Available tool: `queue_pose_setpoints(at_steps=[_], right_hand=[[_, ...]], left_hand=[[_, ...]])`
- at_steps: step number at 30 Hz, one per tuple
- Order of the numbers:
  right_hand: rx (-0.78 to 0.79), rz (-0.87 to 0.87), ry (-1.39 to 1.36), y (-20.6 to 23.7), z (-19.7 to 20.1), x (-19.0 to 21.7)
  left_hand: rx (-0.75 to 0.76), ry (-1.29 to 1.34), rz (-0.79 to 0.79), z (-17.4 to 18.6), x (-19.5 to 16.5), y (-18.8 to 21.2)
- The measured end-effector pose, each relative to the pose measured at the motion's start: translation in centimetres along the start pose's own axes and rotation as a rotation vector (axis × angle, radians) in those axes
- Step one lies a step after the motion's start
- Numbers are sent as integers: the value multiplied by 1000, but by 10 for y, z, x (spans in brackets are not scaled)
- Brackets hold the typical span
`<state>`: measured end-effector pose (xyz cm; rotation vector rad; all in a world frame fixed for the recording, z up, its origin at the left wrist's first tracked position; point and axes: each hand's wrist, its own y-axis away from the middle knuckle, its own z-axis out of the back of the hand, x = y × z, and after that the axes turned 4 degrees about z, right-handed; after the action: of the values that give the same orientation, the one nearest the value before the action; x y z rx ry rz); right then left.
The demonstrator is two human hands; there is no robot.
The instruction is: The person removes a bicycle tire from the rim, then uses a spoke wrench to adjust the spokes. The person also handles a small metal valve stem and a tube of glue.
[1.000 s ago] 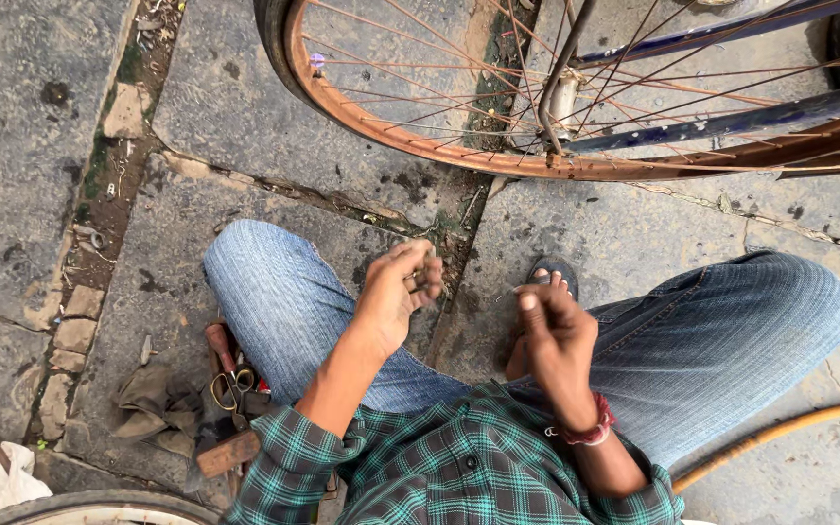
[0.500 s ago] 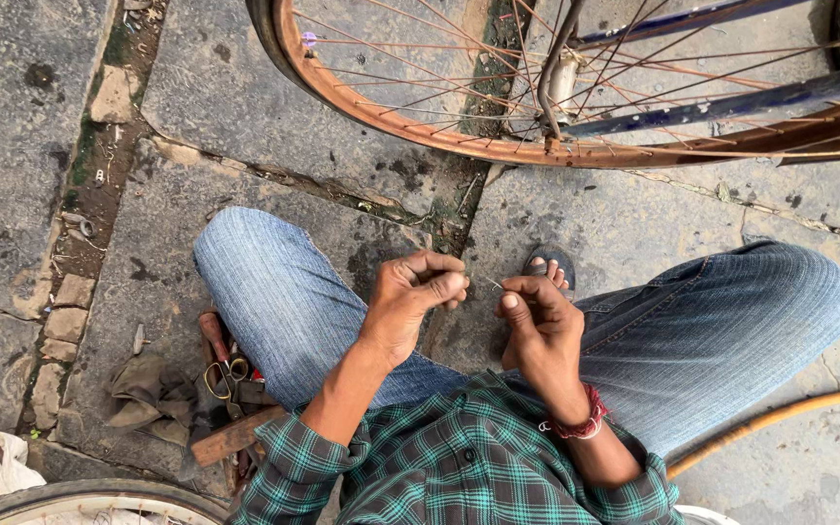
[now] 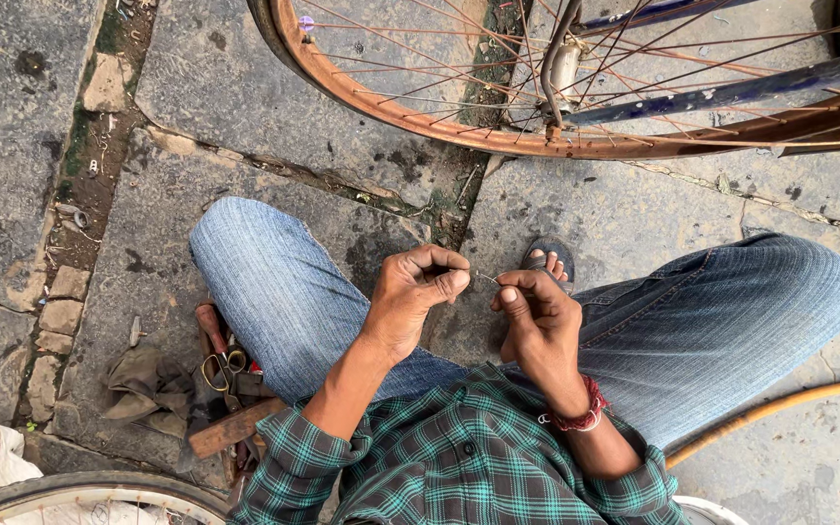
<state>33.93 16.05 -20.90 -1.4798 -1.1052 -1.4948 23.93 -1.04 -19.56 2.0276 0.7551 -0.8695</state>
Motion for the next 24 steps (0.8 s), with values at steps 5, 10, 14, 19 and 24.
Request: queue_pose_setpoints(at_steps=[5,10,14,19,24], right_hand=[[20,3,24,0,0,3],[11,22,190,0,-2,8],[-5,46,154,-1,-3,12],[8,39,228,-1,-2,13],[-9,38,223,-2,-5,17]], left_hand=[[-10,-38,8,-2,-1,1],[4,-82,21,-2,-2,1],[-20,-111,8,-2,-3,1],[-7,-92,22,-4,-6,2],[34,-133,19,-4,-7,3]])
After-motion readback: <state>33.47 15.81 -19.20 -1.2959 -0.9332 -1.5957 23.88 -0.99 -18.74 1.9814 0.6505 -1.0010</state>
